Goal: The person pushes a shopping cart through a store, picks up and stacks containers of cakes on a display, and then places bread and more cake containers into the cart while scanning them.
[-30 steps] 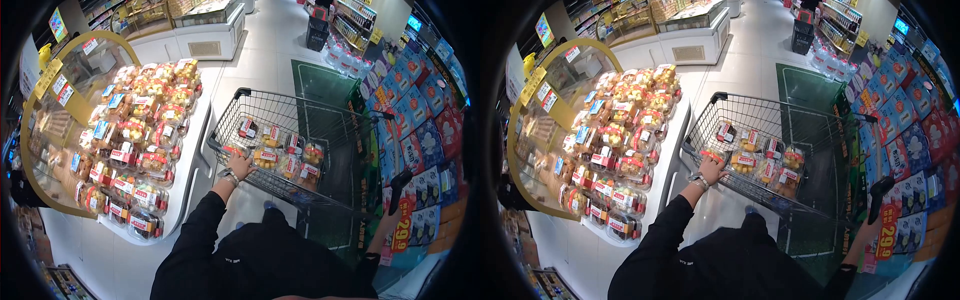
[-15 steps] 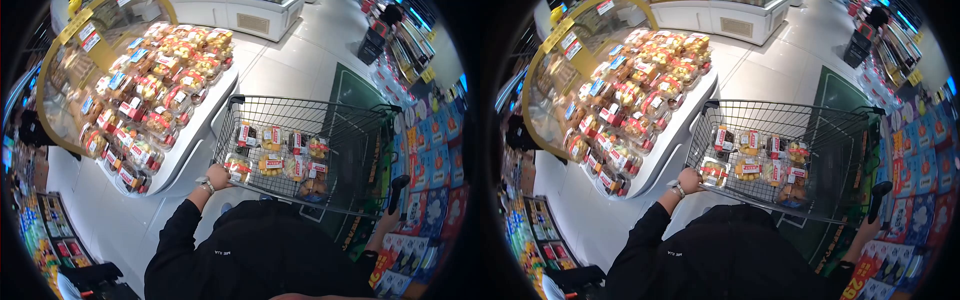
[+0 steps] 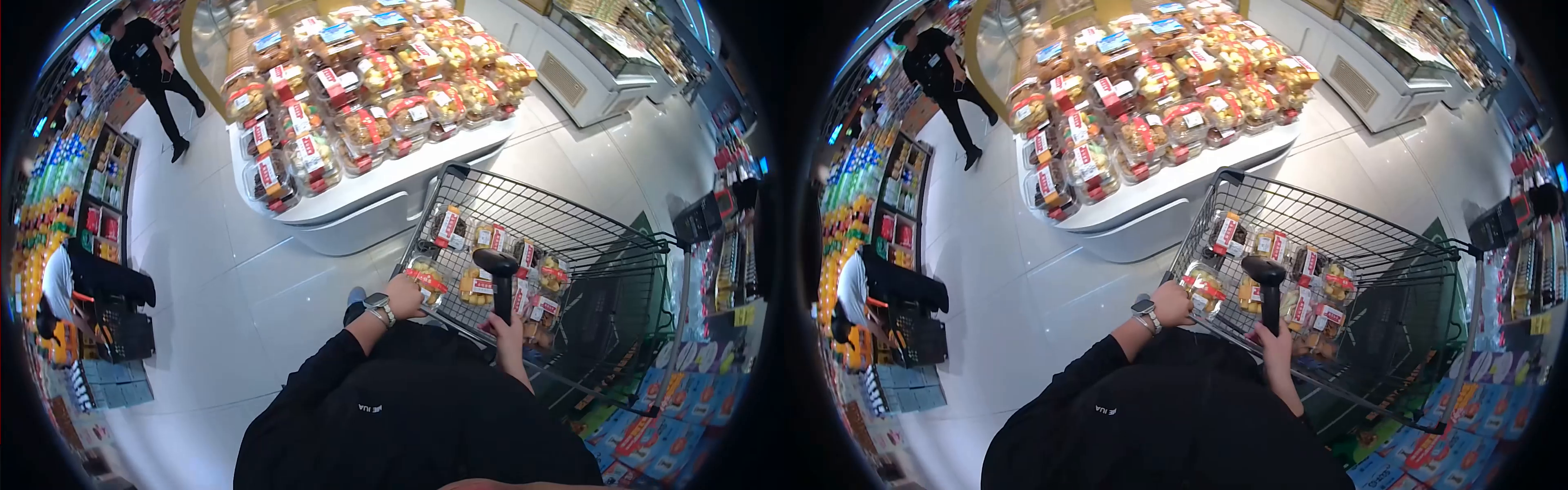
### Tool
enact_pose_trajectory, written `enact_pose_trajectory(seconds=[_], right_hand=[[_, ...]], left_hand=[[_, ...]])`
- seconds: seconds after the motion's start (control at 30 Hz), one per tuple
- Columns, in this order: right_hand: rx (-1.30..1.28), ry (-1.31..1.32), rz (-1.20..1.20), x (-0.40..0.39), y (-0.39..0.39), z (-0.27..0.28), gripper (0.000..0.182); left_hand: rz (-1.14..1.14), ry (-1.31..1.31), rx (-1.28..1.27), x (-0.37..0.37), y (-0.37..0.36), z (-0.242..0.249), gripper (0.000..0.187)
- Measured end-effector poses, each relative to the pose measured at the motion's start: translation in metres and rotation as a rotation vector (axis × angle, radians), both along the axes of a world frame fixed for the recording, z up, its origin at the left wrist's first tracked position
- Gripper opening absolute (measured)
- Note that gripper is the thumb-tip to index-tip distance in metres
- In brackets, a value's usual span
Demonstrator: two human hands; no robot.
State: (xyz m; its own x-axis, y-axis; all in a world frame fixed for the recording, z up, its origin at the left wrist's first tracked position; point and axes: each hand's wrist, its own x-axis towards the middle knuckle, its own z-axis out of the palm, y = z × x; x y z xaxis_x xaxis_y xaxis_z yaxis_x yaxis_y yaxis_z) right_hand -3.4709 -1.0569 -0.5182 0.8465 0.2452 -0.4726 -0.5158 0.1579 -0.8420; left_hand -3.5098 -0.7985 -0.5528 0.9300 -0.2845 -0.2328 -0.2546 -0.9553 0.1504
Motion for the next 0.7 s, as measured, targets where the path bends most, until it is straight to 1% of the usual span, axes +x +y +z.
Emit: enact_pose_trajectory(seconds=[0.07, 0.13, 0.17, 0.23, 0.27, 0.33, 0.37, 0.4, 0.43, 0.47, 0.53, 0.57, 0.6, 0.67, 0.7], right_hand=[[-0.102, -0.002, 0.078, 0.004, 0.019, -0.014, 0.016], [-0.269, -0.081, 0.104, 0.006, 0.034, -0.025, 0.021], [-0.270, -0.089, 0.116, 0.006, 0.038, -0.028, 0.021], [-0.703, -0.289, 0.130, 0.007, 0.047, -0.025, 0.029], [-0.698, -0.299, 0.138, 0.010, 0.054, -0.023, 0.029], [-1.075, -0.405, 0.186, 0.011, 0.068, -0.011, 0.035], [-1.123, -0.414, 0.192, 0.012, 0.079, -0.001, 0.036], [-1.120, -0.421, 0.190, 0.012, 0.088, -0.001, 0.036], [-1.192, -0.454, 0.217, 0.011, 0.090, -0.004, 0.035], [-1.264, -0.488, 0.243, 0.012, 0.093, -0.007, 0.034], [-1.316, -0.483, 0.192, 0.014, 0.103, -0.006, 0.032], [-1.321, -0.523, 0.162, 0.014, 0.105, -0.010, 0.032], [-1.327, -0.518, 0.154, 0.014, 0.111, -0.009, 0.032], [-1.322, -0.553, 0.146, 0.014, 0.119, -0.004, 0.033], [-1.338, -0.605, 0.137, 0.014, 0.114, -0.014, 0.034]], left_hand=[[-0.037, -0.043, -0.029, 0.003, 0.001, 0.009, 0.034], [-0.028, -0.043, -0.055, 0.006, 0.008, 0.011, 0.033], [-0.064, -0.072, -0.093, 0.008, 0.013, 0.012, 0.033], [-0.108, -0.115, -0.152, 0.009, 0.021, 0.004, 0.031], [-0.097, -0.121, -0.147, 0.011, 0.028, -0.001, 0.031], [-0.214, -0.193, -0.309, 0.011, 0.041, -0.008, 0.032], [-0.211, -0.198, -0.305, 0.013, 0.047, -0.009, 0.032], [-0.272, -0.123, -0.305, 0.016, 0.055, -0.008, 0.033], [-0.334, -0.046, -0.309, 0.018, 0.061, -0.009, 0.035], [-0.335, -0.051, -0.308, 0.022, 0.069, -0.010, 0.035], [-0.566, -0.205, -0.362, 0.027, 0.087, -0.009, 0.037], [-0.582, -0.105, -0.303, 0.028, 0.097, -0.007, 0.041], [-0.591, -0.106, -0.307, 0.027, 0.111, -0.007, 0.041], [-0.489, -0.250, -0.405, 0.024, 0.141, -0.006, 0.046], [-0.489, -0.144, -0.341, 0.021, 0.154, 0.007, 0.051]])
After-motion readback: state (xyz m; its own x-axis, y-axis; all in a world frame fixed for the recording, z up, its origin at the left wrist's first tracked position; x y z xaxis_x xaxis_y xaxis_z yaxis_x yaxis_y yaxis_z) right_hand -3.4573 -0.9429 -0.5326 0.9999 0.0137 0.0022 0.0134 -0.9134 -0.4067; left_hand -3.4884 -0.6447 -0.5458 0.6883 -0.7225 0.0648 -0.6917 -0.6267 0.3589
